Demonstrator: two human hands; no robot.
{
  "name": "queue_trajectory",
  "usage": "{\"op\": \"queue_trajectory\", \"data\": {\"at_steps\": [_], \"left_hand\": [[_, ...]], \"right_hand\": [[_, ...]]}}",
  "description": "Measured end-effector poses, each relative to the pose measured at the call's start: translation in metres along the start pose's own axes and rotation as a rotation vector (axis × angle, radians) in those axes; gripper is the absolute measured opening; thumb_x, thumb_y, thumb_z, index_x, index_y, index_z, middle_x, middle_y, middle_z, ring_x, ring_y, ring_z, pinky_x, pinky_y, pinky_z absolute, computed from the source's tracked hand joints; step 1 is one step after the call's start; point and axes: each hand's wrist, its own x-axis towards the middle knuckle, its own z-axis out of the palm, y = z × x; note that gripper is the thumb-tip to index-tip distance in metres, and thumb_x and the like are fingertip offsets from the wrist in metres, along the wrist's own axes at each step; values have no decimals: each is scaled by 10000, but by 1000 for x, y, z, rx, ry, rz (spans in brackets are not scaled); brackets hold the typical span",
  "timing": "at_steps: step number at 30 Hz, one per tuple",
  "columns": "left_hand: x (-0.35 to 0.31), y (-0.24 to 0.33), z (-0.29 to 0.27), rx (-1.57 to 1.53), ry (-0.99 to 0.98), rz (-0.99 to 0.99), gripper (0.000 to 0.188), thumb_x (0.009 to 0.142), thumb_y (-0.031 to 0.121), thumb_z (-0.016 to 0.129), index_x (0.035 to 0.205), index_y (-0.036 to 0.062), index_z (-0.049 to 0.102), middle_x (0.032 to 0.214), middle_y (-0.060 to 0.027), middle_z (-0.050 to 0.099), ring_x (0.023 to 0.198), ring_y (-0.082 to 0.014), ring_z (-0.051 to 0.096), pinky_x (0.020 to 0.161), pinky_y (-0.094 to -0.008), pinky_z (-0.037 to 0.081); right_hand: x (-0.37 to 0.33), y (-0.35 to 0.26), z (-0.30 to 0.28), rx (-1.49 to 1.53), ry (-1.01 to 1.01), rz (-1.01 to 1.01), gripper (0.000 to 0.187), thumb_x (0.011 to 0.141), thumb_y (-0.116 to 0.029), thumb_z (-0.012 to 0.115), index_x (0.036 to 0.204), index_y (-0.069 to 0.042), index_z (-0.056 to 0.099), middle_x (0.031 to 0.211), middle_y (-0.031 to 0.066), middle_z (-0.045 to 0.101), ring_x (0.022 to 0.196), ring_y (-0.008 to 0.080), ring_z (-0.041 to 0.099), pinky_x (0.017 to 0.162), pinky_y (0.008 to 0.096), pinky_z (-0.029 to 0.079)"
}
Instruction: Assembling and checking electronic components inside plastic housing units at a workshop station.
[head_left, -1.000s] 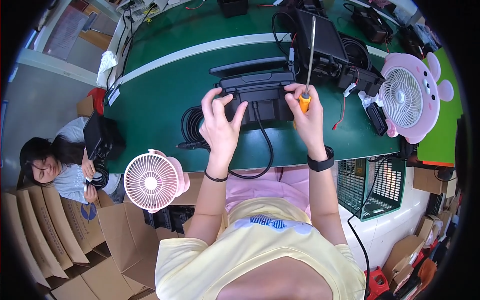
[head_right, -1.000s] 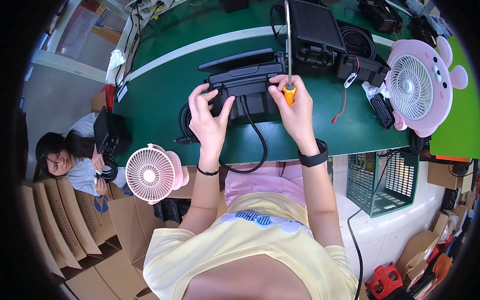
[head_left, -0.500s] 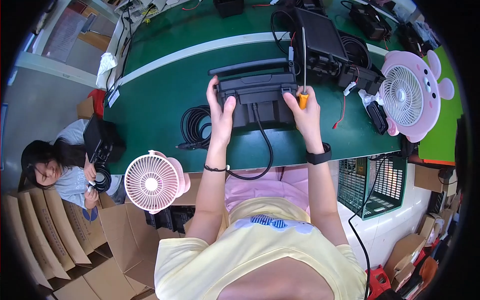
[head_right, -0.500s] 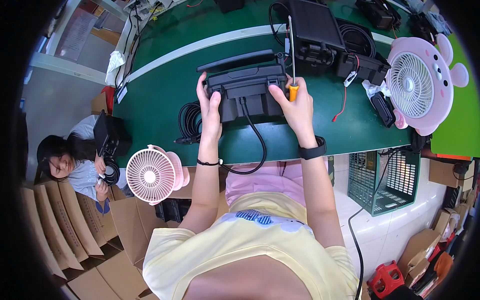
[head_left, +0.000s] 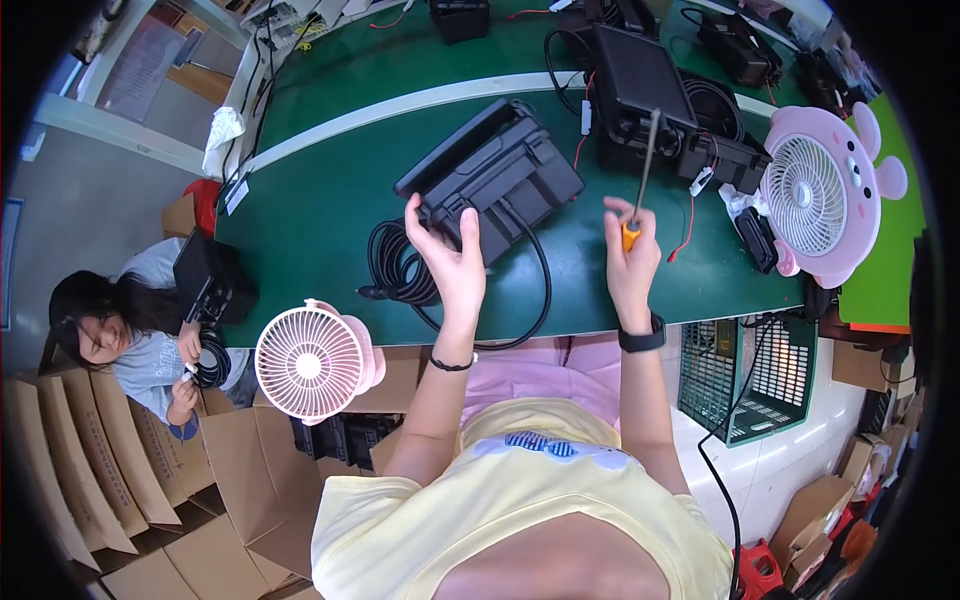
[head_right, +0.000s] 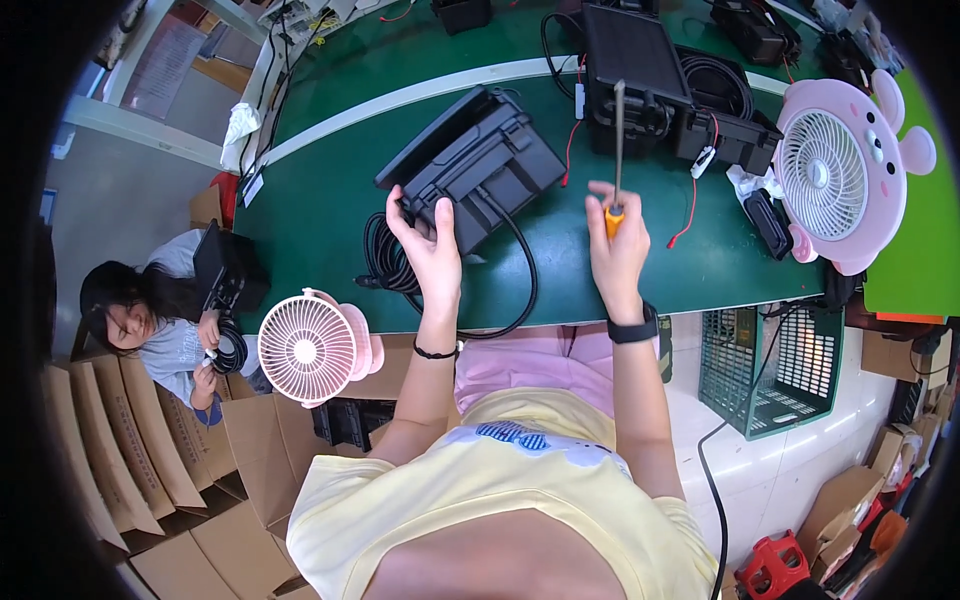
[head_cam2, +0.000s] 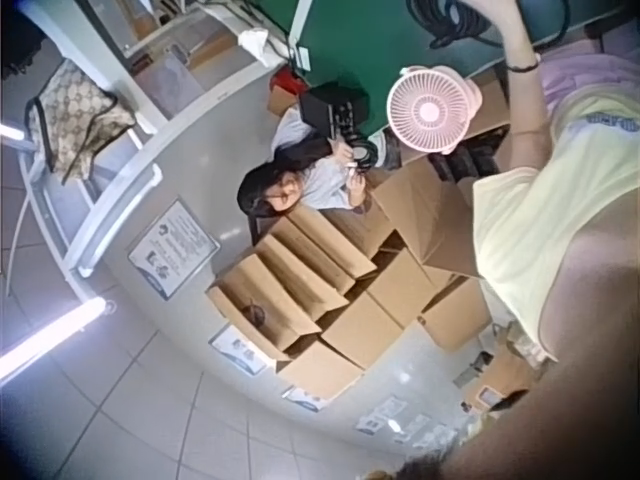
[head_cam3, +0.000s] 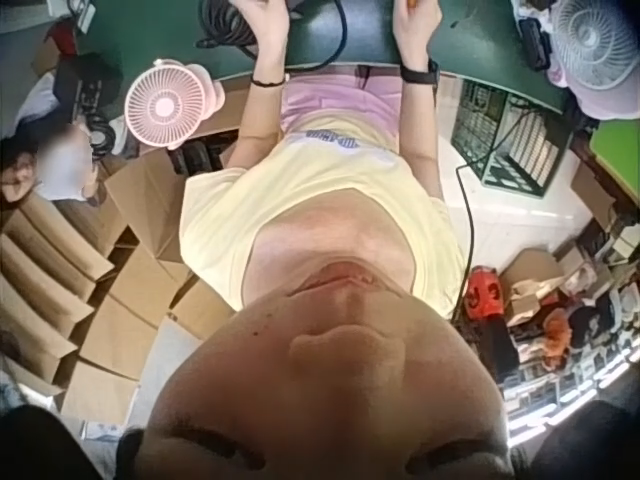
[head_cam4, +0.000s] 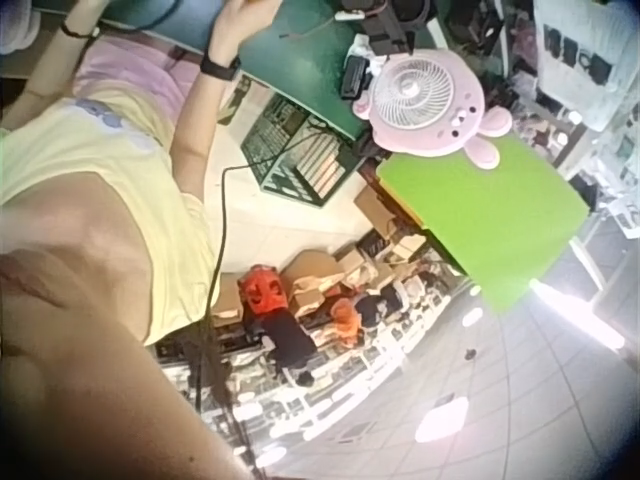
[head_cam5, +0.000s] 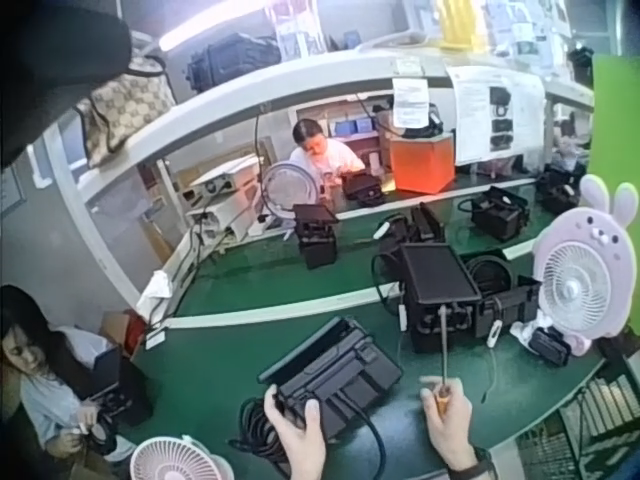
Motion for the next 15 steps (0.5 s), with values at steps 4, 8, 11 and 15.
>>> {"op": "queue_trajectory", "data": {"at_steps": [4, 8, 11, 15], "left_hand": [[3, 31, 2, 648, -62, 261, 787, 918, 79, 626, 1551, 53, 159, 1547, -312, 74, 1447, -459, 151, 1165, -511, 208], [26, 71, 4, 805, -160, 519, 507, 893, 116, 655, 1367, 23, 504, 1408, -205, 467, 1326, -417, 420, 1107, -492, 347], [62, 68, 14, 929, -302, 580, 476, 857, 165, 702, 1302, 61, 569, 1334, -172, 541, 1249, -380, 501, 1075, -474, 390], [103, 37, 25, 1162, -479, 568, 551, 799, 327, 729, 1285, 100, 600, 1200, -152, 646, 1105, -328, 629, 946, -444, 500]], "right_hand": [[-33, 11, -12, -109, -172, 81, 303, 922, -63, 648, 1183, -71, 496, 943, 159, 696, 804, 342, 694, 675, 389, 535], [-38, -1, -26, -124, -255, 187, 367, 927, -83, 651, 1259, -90, 495, 847, 183, 674, 734, 324, 690, 632, 383, 524], [-38, -11, -28, -67, -289, 267, 333, 940, -119, 648, 1245, -86, 519, 856, 179, 681, 734, 286, 692, 644, 352, 526], [-37, -32, -26, -23, -207, 71, 312, 922, -95, 648, 1225, -96, 576, 877, 164, 689, 740, 295, 686, 666, 361, 531]]}}
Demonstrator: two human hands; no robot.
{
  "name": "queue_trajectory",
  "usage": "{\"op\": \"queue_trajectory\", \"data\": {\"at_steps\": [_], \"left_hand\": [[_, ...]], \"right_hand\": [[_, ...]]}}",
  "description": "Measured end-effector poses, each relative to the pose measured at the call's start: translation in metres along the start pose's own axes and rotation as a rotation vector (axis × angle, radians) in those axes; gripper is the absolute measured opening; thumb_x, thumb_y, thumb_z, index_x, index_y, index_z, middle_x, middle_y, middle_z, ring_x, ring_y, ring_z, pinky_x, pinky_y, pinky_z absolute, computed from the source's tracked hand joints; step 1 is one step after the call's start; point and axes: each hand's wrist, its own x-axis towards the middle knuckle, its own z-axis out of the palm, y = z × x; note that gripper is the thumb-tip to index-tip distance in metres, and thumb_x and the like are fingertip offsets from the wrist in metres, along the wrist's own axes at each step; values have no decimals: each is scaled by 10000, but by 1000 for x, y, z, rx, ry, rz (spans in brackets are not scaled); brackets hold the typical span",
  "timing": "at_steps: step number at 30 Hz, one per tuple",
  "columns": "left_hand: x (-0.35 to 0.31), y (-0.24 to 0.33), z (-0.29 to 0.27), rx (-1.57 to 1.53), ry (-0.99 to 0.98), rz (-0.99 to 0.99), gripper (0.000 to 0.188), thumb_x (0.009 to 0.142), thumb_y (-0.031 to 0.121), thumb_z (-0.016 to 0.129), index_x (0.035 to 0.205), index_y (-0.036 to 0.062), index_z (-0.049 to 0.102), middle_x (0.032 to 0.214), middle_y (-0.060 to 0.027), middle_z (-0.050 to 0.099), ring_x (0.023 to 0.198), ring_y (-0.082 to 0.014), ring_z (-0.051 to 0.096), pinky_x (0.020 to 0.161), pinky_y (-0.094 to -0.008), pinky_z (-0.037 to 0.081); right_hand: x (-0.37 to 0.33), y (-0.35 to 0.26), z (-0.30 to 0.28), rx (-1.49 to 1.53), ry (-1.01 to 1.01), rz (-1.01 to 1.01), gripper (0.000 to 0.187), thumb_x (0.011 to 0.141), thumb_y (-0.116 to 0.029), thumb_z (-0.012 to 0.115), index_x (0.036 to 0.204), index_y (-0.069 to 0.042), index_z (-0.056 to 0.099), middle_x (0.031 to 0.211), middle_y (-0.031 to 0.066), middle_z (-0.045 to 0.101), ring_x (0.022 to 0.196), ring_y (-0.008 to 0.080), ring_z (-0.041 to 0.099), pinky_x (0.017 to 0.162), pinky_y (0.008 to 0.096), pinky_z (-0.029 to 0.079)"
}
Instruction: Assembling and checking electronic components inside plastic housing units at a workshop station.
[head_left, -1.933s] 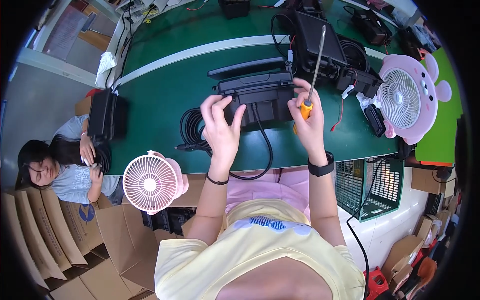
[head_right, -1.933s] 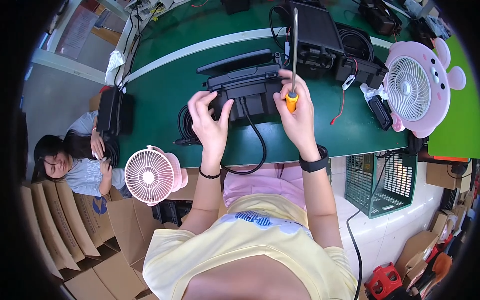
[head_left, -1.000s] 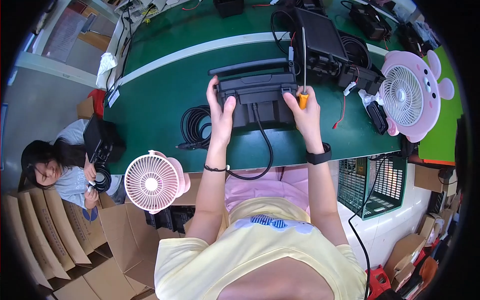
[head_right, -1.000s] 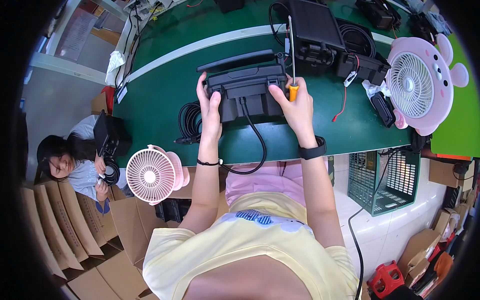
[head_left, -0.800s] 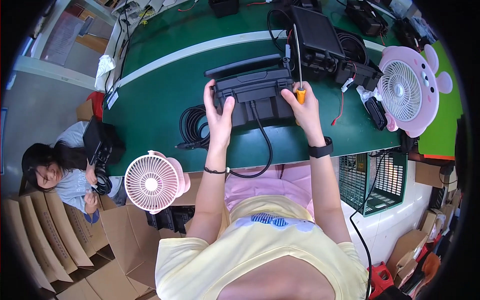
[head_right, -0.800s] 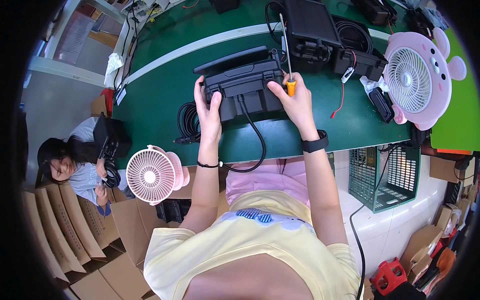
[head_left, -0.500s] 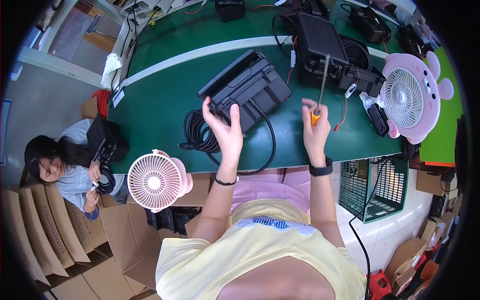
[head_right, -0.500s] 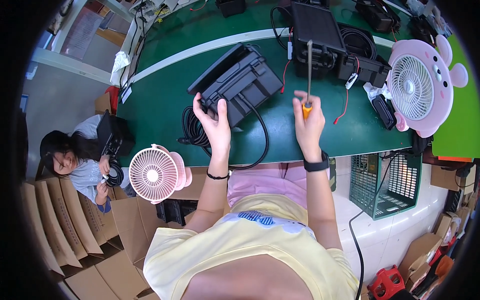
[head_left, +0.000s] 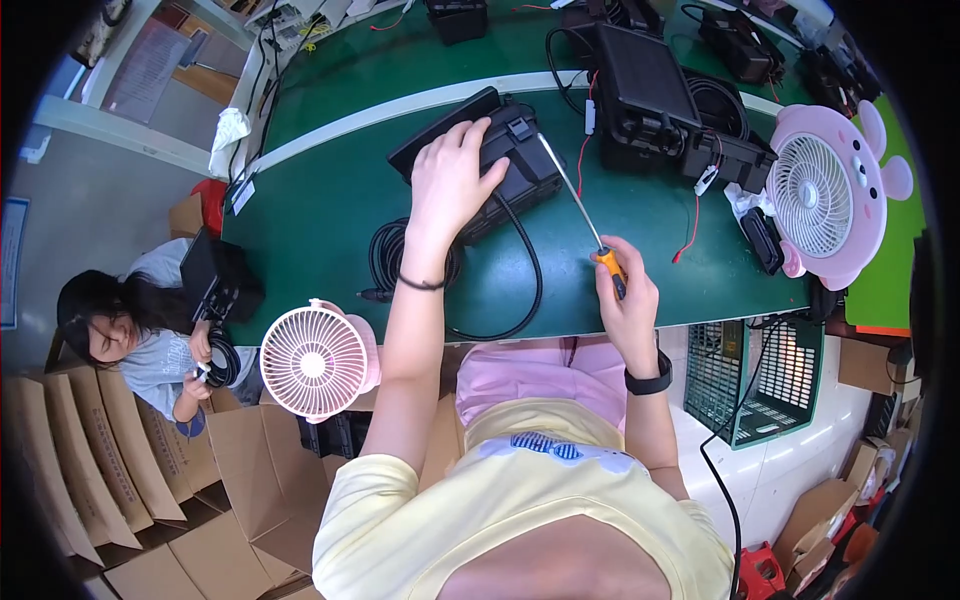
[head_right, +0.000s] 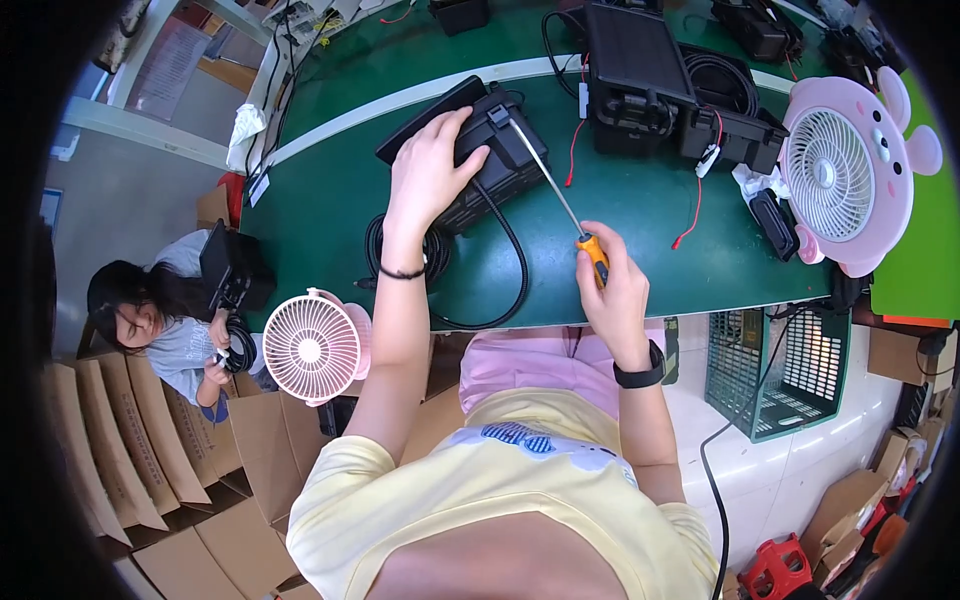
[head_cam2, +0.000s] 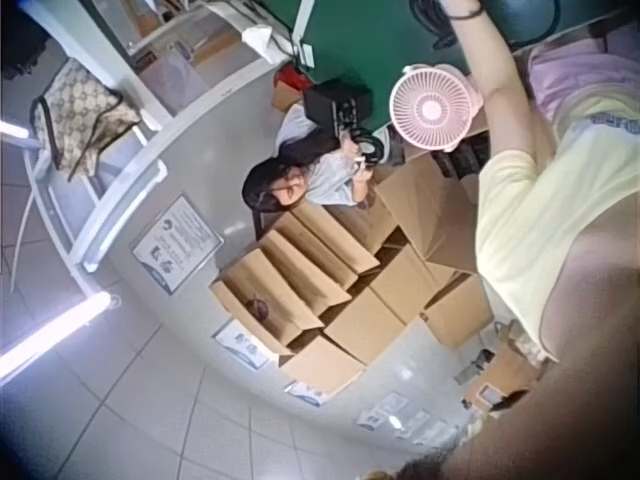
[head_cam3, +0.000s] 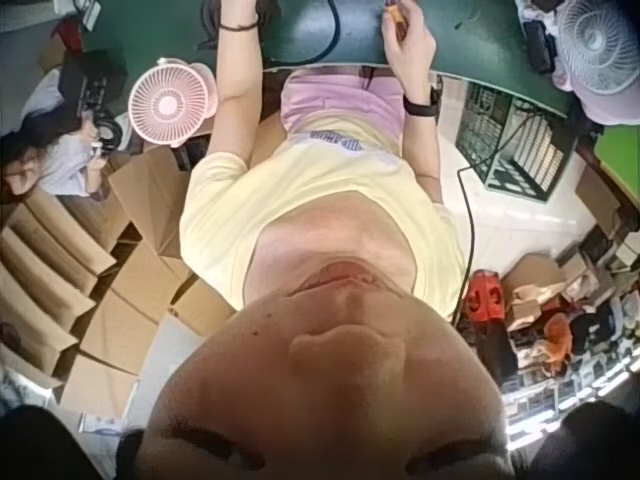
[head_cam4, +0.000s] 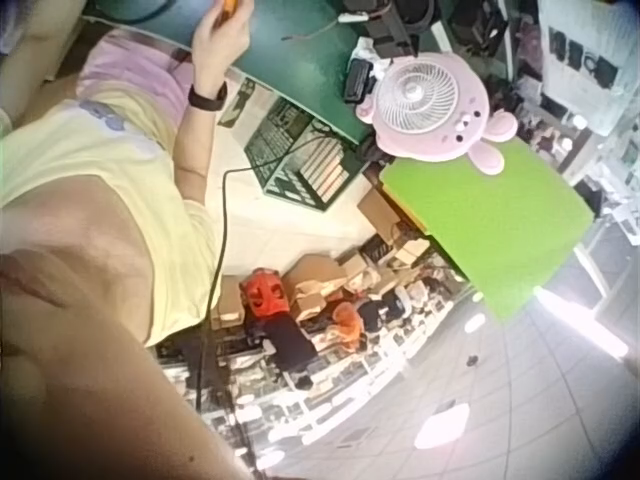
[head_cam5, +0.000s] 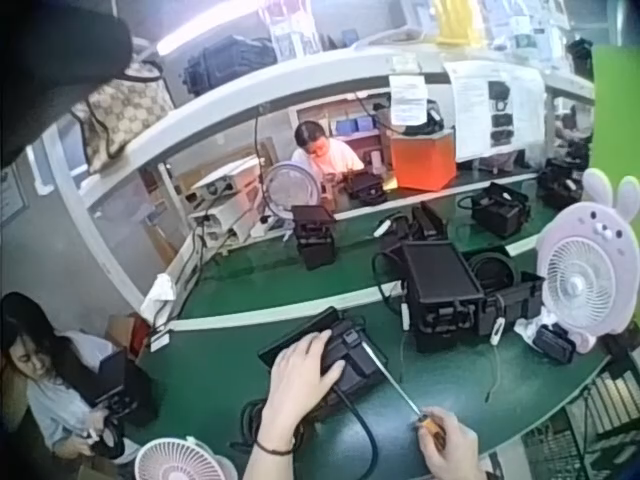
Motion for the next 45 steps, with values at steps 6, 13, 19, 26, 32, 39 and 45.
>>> {"op": "queue_trajectory", "data": {"at_steps": [6, 13, 19, 26, 32, 39, 45], "left_hand": [[17, 8, 1, -25, -88, -190, 541, 748, 421, 733, 1222, 174, 652, 1104, -107, 711, 983, -311, 689, 835, -433, 559], [5, 2, 8, -167, 210, -206, 333, 998, 304, 477, 1035, 104, 741, 1031, -118, 726, 902, -306, 699, 824, -395, 544], [-1, -1, 12, -110, 256, -308, 344, 1016, 252, 437, 1015, 100, 746, 972, -120, 732, 890, -310, 700, 810, -404, 543], [-1, -1, 12, -154, 273, -281, 321, 1007, 250, 471, 1010, 83, 746, 970, -123, 732, 884, -314, 701, 808, -403, 543], [-2, -3, 9, -155, 227, -312, 320, 1012, 261, 470, 1011, 109, 752, 945, -122, 734, 865, -311, 704, 796, -403, 546], [-5, -1, 13, -91, 263, -363, 330, 1018, 268, 451, 1002, 135, 753, 935, -121, 736, 873, -308, 705, 804, -404, 542], [-5, -4, 13, -121, 276, -334, 337, 1020, 264, 448, 1010, 117, 751, 943, -126, 735, 875, -312, 704, 805, -406, 541]], "right_hand": [[6, -25, -16, -278, -50, -95, 319, 875, -71, 672, 1187, -129, 636, 912, 124, 703, 768, 283, 670, 684, 366, 528], [16, -27, -10, -361, -28, -259, 287, 823, -64, 714, 1095, -153, 694, 981, 40, 722, 774, 225, 649, 691, 343, 514], [18, -27, -3, -399, -10, -306, 309, 800, -60, 719, 1092, -162, 702, 1029, 8, 720, 806, 199, 636, 716, 332, 508], [10, -39, -1, -275, -131, -43, 265, 884, -111, 673, 1149, -127, 674, 909, 112, 715, 705, 278, 675, 639, 386, 527], [16, -32, -6, 115, -354, 206, 280, 970, -154, 590, 1237, -79, 634, 760, 134, 681, 615, 265, 672, 552, 330, 500], [8, -50, -15, -7, -274, -21, 302, 955, -95, 591, 1255, -100, 623, 774, 161, 672, 659, 309, 677, 595, 371, 525], [-3, -56, 4, -364, -233, -143, 324, 932, -119, 631, 1256, -106, 614, 763, 141, 638, 607, 301, 650, 536, 386, 522]]}}
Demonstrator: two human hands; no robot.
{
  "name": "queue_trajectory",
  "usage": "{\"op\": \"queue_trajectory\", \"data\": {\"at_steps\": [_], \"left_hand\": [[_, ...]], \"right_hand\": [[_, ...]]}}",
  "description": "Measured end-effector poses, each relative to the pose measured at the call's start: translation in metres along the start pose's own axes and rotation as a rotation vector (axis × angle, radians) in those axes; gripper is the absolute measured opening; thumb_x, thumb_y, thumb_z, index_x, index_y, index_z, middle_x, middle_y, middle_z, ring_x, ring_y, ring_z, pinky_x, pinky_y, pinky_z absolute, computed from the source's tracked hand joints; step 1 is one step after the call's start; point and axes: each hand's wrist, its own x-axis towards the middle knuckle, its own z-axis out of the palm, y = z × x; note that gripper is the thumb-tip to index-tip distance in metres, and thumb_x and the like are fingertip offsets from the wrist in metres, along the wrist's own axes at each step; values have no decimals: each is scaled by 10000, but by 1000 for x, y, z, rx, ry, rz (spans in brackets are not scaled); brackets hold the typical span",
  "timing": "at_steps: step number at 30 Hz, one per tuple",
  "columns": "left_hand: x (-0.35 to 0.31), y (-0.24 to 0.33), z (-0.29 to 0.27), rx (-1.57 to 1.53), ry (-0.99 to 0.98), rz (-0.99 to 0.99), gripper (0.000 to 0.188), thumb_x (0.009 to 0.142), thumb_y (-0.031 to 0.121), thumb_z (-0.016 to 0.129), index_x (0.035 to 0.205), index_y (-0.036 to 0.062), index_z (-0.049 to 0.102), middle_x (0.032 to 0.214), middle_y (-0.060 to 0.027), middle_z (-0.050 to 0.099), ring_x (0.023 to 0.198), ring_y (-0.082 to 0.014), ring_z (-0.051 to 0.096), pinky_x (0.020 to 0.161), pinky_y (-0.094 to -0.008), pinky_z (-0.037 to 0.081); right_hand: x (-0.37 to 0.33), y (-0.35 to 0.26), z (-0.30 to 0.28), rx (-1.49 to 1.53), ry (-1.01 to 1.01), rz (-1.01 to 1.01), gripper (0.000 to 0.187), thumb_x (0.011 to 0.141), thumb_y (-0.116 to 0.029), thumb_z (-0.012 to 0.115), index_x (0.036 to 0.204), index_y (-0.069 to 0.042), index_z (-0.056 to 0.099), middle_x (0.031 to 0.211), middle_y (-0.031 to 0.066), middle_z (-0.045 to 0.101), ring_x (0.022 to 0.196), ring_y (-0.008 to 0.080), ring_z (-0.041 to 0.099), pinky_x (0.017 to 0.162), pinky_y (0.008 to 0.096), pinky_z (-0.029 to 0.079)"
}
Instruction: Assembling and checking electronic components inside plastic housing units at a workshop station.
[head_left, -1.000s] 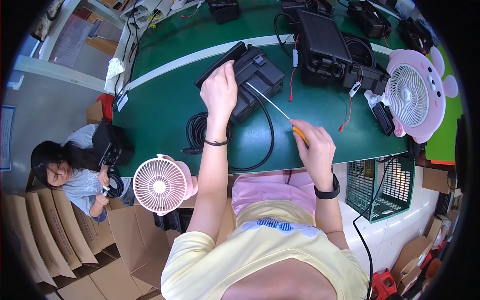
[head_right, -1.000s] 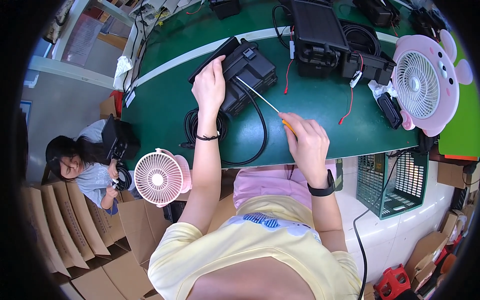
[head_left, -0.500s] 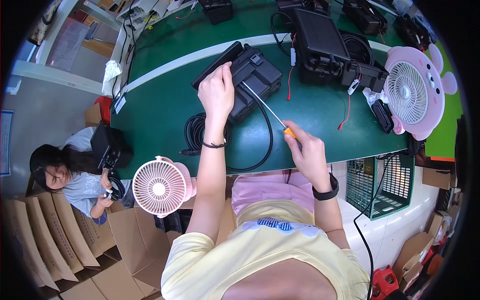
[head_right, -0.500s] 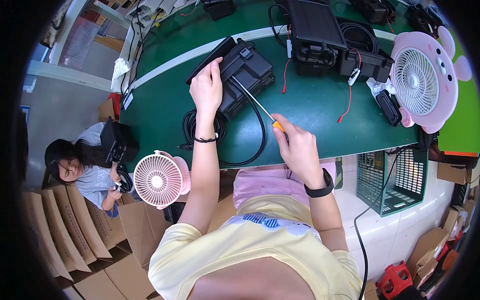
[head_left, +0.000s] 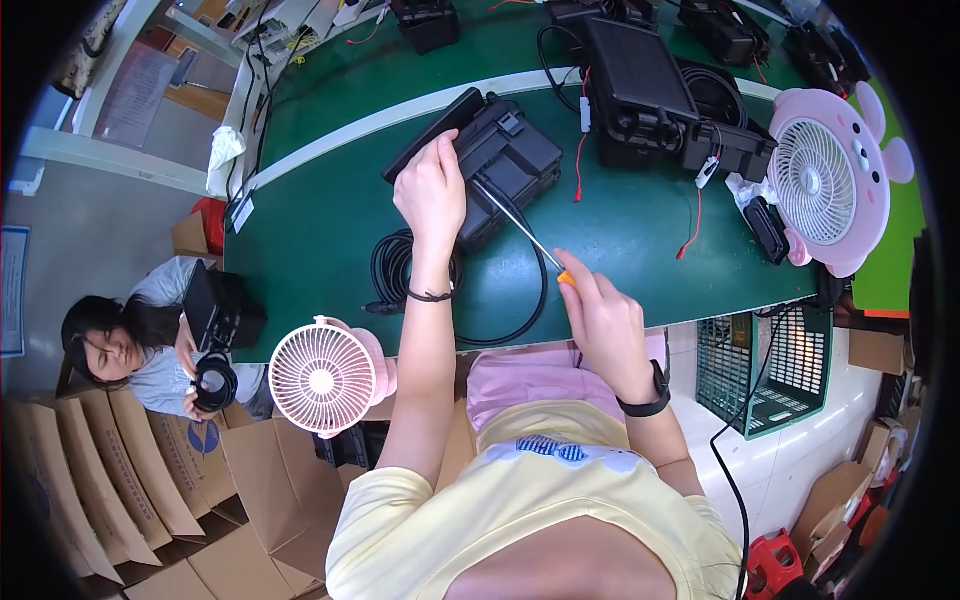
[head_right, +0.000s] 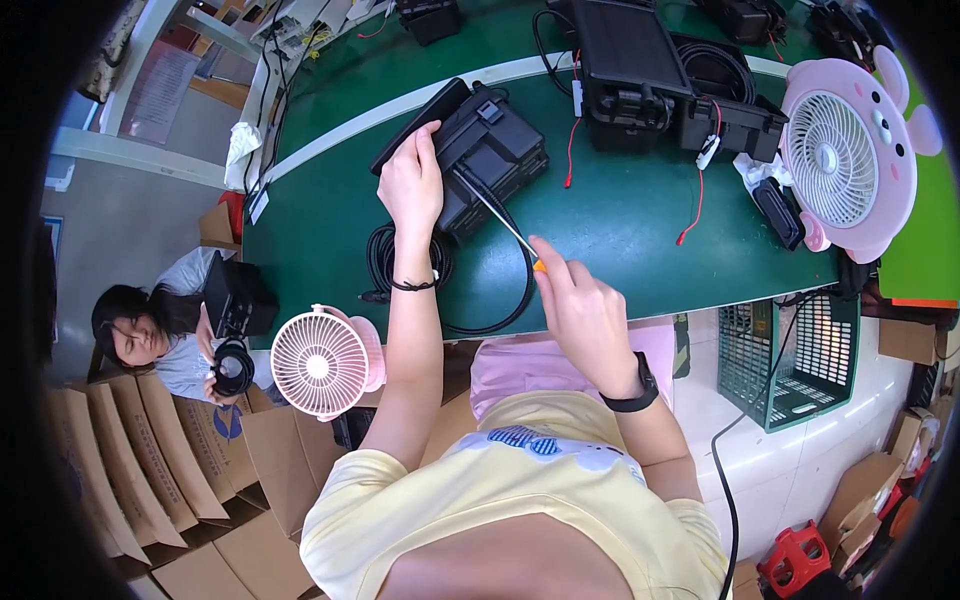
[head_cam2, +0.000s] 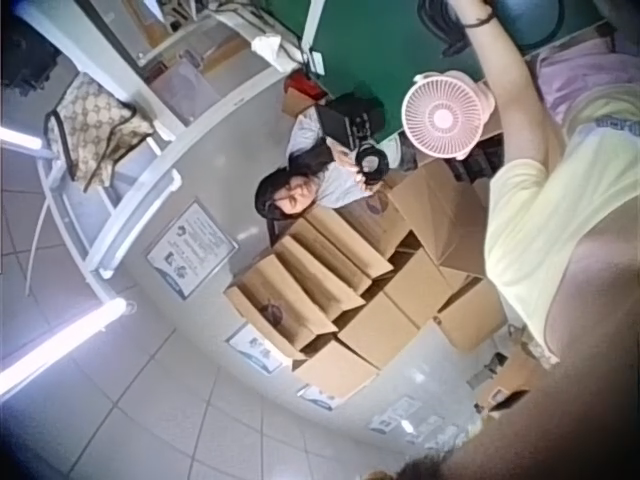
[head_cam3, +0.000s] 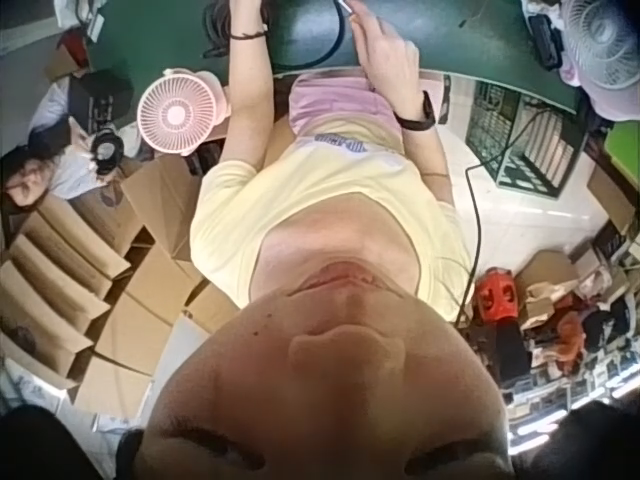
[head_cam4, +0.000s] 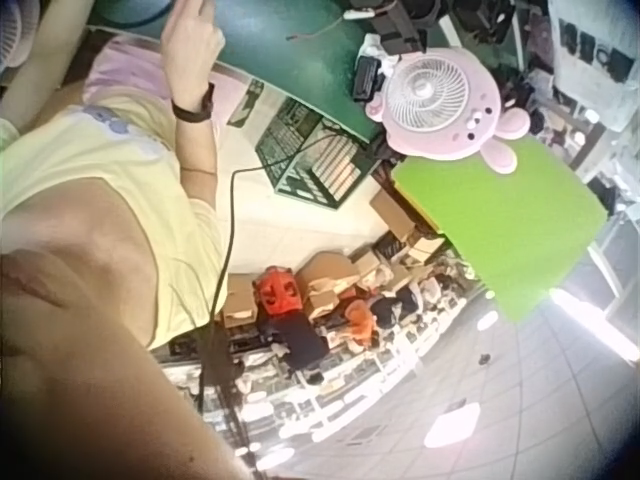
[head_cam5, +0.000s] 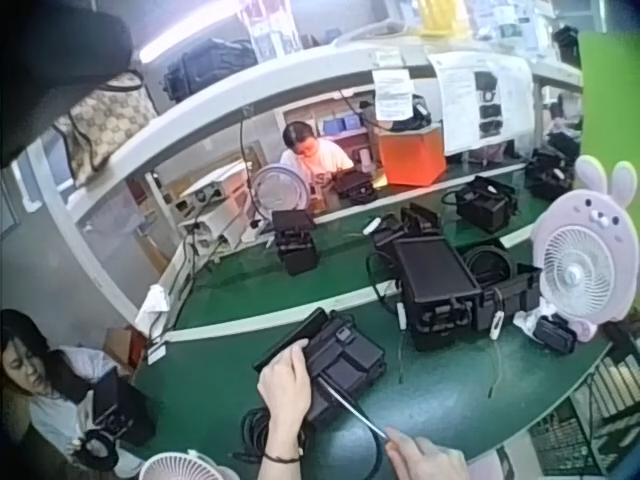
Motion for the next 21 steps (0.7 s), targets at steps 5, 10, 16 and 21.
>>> {"op": "queue_trajectory", "data": {"at_steps": [5, 10, 16, 21], "left_hand": [[-1, 1, 0, 3, 7, 13, 336, 1020, 258, 450, 1010, 108, 751, 945, -131, 734, 872, -313, 703, 802, -408, 541], [-1, 1, -1, -4, 5, 17, 340, 1021, 252, 447, 1011, 95, 748, 948, -135, 734, 874, -314, 703, 805, -407, 541], [-1, 1, 0, -9, 4, 30, 341, 1020, 248, 445, 1012, 91, 748, 955, -136, 734, 891, -313, 702, 811, -406, 540], [-1, 2, -1, -9, 5, 26, 331, 1018, 242, 453, 1004, 94, 749, 941, -135, 734, 881, -311, 701, 806, -402, 540]], "right_hand": [[-7, 0, 14, -173, 105, -79, 370, 885, -112, 668, 1252, -144, 626, 875, 65, 644, 614, 201, 626, 536, 323, 522], [-9, 8, 20, -278, 209, -146, 441, 798, -67, 678, 1224, -179, 658, 921, 49, 643, 685, 172, 609, 574, 294, 512], [-12, 7, 22, -318, 227, -165, 474, 756, -50, 671, 1209, -189, 672, 968, 50, 642, 753, 176, 606, 613, 285, 506], [-14, 2, 21, -315, 214, -188, 479, 759, -42, 674, 1216, -186, 672, 980, 54, 649, 763, 186, 600, 620, 298, 514]]}}
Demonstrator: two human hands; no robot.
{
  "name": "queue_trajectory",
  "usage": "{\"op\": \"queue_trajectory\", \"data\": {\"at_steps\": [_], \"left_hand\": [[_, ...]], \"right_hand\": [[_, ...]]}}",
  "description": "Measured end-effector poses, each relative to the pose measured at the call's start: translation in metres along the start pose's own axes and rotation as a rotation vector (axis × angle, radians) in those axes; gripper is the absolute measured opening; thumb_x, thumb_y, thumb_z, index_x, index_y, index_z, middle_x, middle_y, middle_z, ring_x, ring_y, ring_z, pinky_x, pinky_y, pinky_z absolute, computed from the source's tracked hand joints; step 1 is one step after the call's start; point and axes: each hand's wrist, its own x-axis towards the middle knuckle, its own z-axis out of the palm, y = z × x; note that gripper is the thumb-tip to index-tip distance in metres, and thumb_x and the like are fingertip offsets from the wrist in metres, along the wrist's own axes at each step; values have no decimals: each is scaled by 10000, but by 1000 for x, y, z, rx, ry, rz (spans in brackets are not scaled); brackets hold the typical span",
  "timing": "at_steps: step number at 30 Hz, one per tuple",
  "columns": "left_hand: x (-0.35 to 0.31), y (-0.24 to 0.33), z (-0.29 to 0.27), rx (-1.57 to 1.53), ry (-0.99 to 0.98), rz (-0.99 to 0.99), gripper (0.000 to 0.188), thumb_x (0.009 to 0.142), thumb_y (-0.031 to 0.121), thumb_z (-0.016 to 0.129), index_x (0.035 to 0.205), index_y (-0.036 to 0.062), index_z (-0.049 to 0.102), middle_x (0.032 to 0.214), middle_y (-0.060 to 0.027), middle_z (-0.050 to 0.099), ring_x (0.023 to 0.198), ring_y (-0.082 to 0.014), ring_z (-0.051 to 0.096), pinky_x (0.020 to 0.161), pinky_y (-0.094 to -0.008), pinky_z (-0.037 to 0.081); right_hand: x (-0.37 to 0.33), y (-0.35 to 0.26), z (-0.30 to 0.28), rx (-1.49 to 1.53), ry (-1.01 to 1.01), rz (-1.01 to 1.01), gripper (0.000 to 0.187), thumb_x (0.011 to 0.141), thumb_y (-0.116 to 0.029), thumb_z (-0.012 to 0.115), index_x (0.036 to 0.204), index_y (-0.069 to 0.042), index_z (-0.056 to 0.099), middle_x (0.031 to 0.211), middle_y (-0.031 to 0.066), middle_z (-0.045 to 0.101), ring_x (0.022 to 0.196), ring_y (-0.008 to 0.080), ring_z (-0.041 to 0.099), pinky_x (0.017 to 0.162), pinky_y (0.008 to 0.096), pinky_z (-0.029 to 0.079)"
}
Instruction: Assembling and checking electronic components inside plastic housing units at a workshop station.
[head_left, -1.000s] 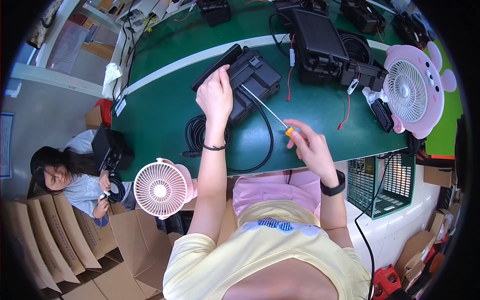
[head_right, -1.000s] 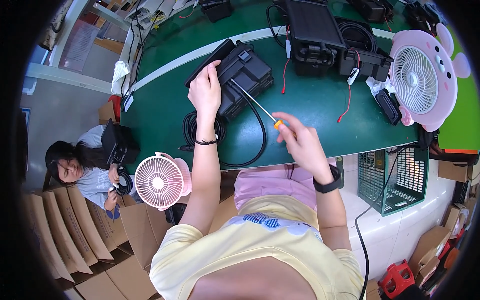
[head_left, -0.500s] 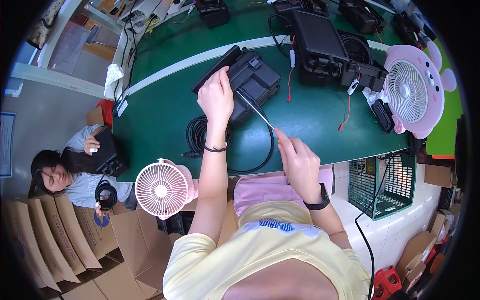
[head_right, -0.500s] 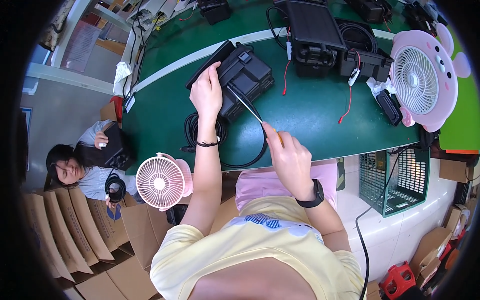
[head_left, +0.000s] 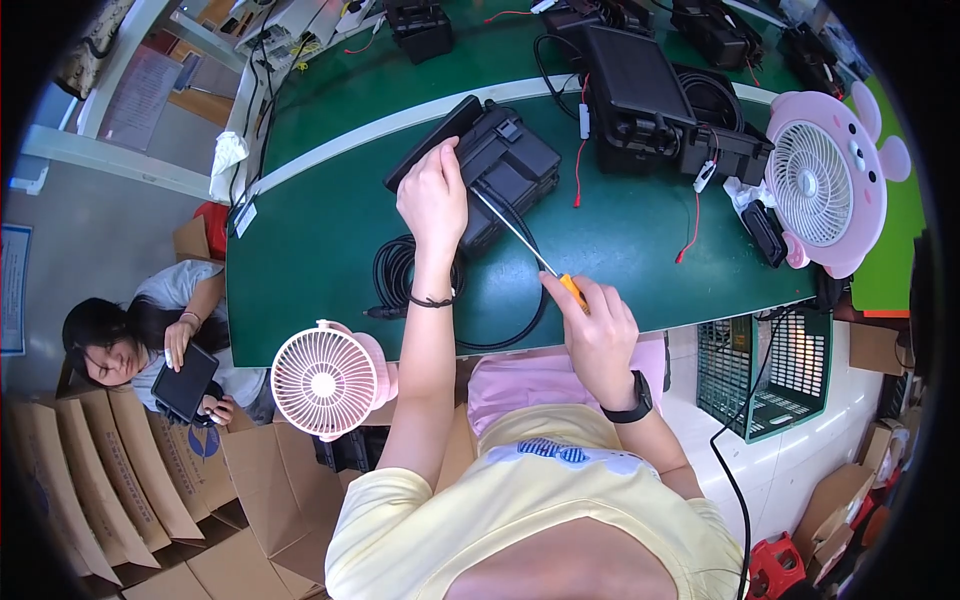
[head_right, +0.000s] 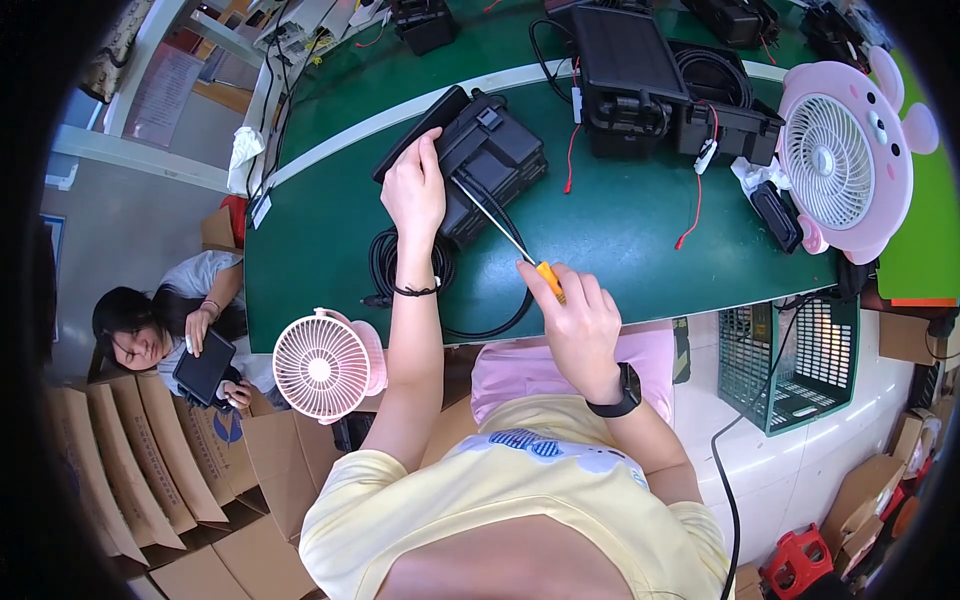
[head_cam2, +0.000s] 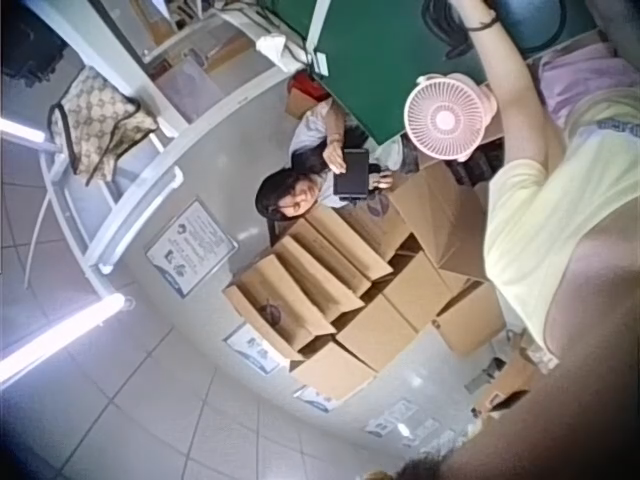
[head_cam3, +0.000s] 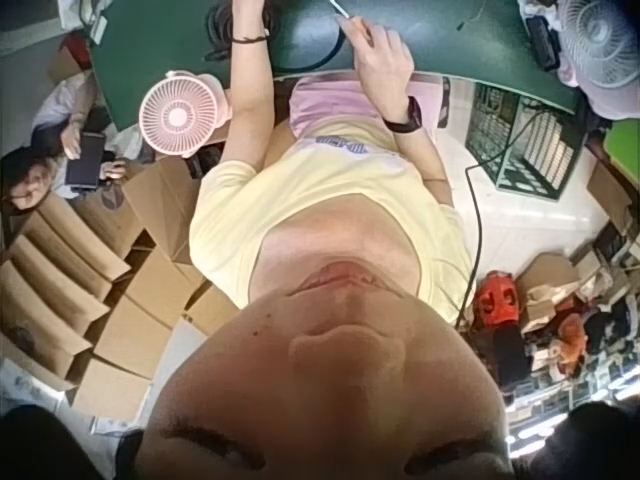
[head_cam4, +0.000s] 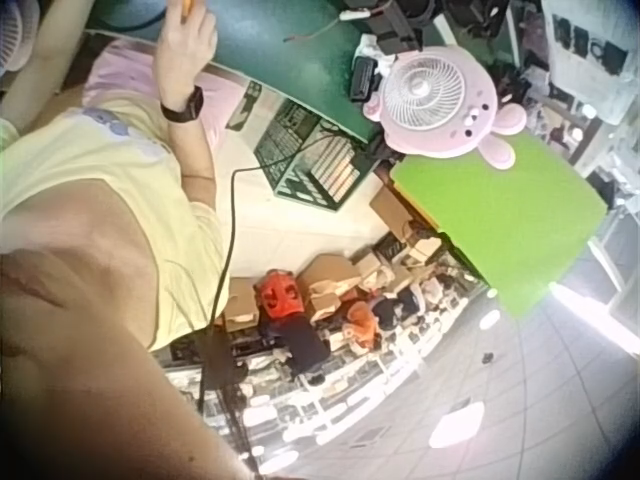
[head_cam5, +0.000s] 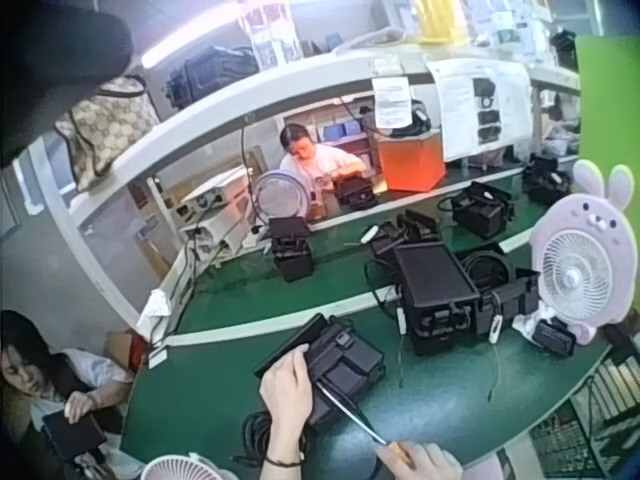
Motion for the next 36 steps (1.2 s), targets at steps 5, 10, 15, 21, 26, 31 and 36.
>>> {"op": "queue_trajectory", "data": {"at_steps": [5, 10, 15, 21, 26, 31, 36], "left_hand": [[0, 0, -2, -33, -17, -14, 317, 1015, 235, 464, 991, 100, 750, 919, -139, 731, 863, -315, 700, 788, -401, 539], [-3, -2, -4, -55, -22, -36, 312, 1015, 230, 467, 990, 97, 749, 907, -140, 729, 855, -319, 700, 784, -402, 538], [-4, -3, -4, -93, -9, 7, 294, 1010, 219, 480, 1005, 94, 746, 911, -152, 726, 852, -326, 696, 796, -404, 536], [-12, -12, -9, -203, 68, 51, 249, 1002, 186, 510, 1079, 91, 727, 965, -157, 724, 874, -331, 691, 806, -408, 529], [-28, -14, -13, -285, 156, 65, 216, 991, 114, 528, 1099, 57, 706, 1043, -122, 733, 961, -289, 692, 892, -370, 500], [-51, -22, -25, -313, 235, 245, 178, 956, 53, 561, 1051, 9, 705, 996, -115, 735, 926, -289, 686, 886, -377, 491], [-79, -13, -31, -269, 136, 651, 160, 828, 134, 715, 986, 127, 735, 904, -13, 735, 763, -170, 656, 716, -335, 437]], "right_hand": [[3, 1, -2, 509, -143, 205, 414, 849, -29, 655, 1246, -149, 650, 925, 113, 660, 714, 269, 655, 614, 368, 542], [4, 0, -7, 462, -153, 190, 389, 878, -34, 639, 1255, -131, 637, 923, 135, 659, 702, 303, 663, 616, 385, 547], [-2, -2, -1, 233, -89, 99, 389, 876, -37, 641, 1253, -135, 637, 946, 143, 661, 719, 320, 663, 631, 397, 551], [-1, 2, -8, 1154, -442, 521, 396, 930, -35, 622, 1319, -108, 606, 887, 119, 661, 647, 180, 581, 627, 297, 499], [-2, 13, -32, 972, -424, 254, 425, 917, -78, 654, 1332, -119, 570, 933, 181, 689, 795, 312, 683, 725, 323, 532], [2, 54, -76, 839, -319, 443, 464, 807, -83, 773, 1241, -88, 605, 883, 75, 689, 787, 157, 670, 692, 273, 531], [15, 61, -25, 1259, 210, 670, 213, 947, -38, 622, 1077, -95, 463, 1224, 88, 583, 728, 32, 502, 571, 158, 410]]}}
